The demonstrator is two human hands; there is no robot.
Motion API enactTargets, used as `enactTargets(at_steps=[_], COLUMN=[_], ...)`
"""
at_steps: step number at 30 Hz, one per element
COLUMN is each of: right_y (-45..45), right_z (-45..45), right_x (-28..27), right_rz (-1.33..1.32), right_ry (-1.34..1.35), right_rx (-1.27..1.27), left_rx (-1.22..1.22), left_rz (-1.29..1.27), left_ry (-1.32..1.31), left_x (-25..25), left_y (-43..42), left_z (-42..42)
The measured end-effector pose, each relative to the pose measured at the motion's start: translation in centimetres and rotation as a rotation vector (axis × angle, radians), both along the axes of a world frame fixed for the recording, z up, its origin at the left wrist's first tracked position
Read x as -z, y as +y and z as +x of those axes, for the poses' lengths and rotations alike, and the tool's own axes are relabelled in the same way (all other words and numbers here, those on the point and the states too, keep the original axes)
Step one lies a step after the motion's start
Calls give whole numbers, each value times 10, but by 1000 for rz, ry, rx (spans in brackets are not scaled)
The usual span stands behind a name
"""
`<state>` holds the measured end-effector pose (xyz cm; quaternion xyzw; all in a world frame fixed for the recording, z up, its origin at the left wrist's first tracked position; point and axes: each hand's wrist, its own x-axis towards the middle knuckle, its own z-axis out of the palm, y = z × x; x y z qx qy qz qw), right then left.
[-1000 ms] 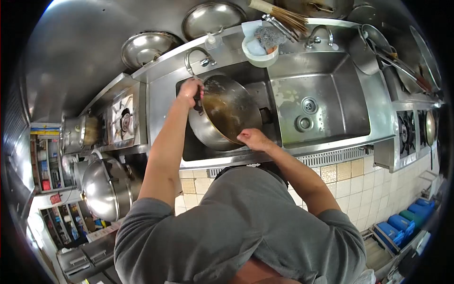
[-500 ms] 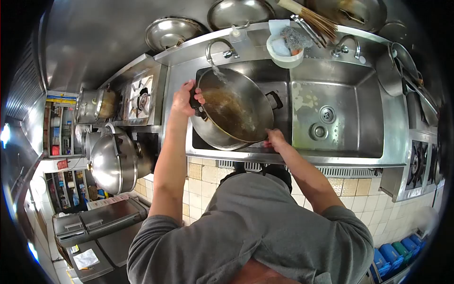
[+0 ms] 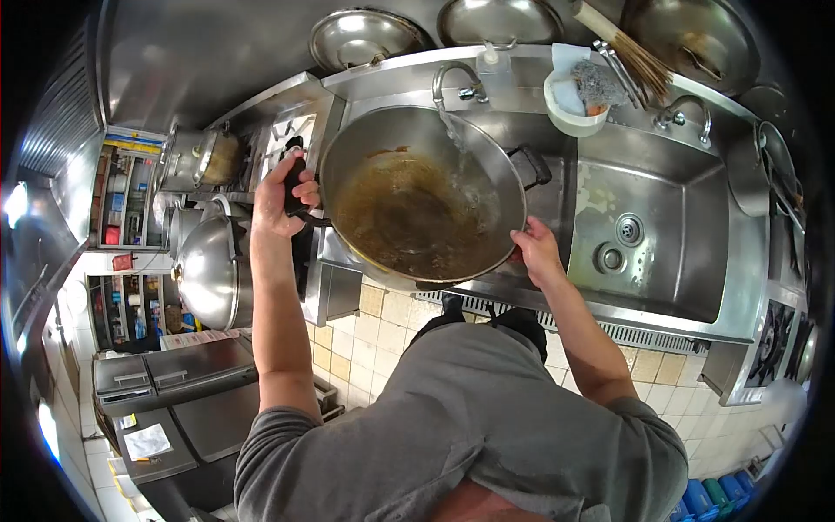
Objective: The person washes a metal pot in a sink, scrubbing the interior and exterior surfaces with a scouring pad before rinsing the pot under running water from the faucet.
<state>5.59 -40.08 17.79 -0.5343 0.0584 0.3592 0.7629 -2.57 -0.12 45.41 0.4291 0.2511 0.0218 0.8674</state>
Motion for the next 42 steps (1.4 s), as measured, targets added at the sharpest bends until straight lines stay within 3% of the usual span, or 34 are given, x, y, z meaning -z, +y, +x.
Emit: enactTargets(at_steps=[2, 4, 10, 12, 14, 16, 18, 20, 23, 27, 31, 32, 34, 35, 36, 38, 40, 42], right_y=[6, 19, 97, 134, 142, 181, 188, 199, 204, 209, 157, 159, 118, 105, 95, 46, 14, 0], right_z=[-2, -6, -6, -2, -4, -7, -19, -32, -47, -40, 3, 24, 71, 99, 118, 136, 136, 136], right_x=[-5, 16, 46, 96, 63, 109, 63, 29, 19, 46, 70, 125, 123, 143, 161, 106, 43, 13], right_rz=[72, 100, 11, 50, 163, 163, 156, -10, 99, 93, -74, -34, -40, -17, 3, 434, 369, 229], right_ry=[42, 63, 25, -113, -58, -105, 1, 60, -3, 61, -32, 131, 310, 254, 197, 204, 265, 172], right_rx=[-45, -66, 24, -54, -177, -406, -493, -562, -612, -710, -528, -430, -46, 133, 316, 421, 427, 455], left_rx=[-12, -149, -217, -187, -97, 33, 100, 150, 186, 123, 61, 15, -50, -26, -17, 14, -37, -115], left_rz=[-19, 406, 660, 680, 695, 924, 1009, 1008, 980, 822, 807, 753, 648, 490, 486, 154, 109, 119], left_ry=[-16, -23, -72, -153, -185, -191, -124, -132, -92, -19, -15, -10, 59, 42, 34, 38, 98, 187], left_x=[-22, -44, -70, -73, -70, -68, -68, -61, -54, -55, -73, -75, -71, -59, -49, -25, 1, 32], left_y=[-25, -64, -157, -191, -211, -237, -261, -276, -284, -274, -205, -176, -115, -75, -48, -8, 30, 65], left_z=[-8, -11, -3, 10, 22, 36, 44, 51, 57, 60, 52, 47, 39, 32, 30, 25, 28, 34])
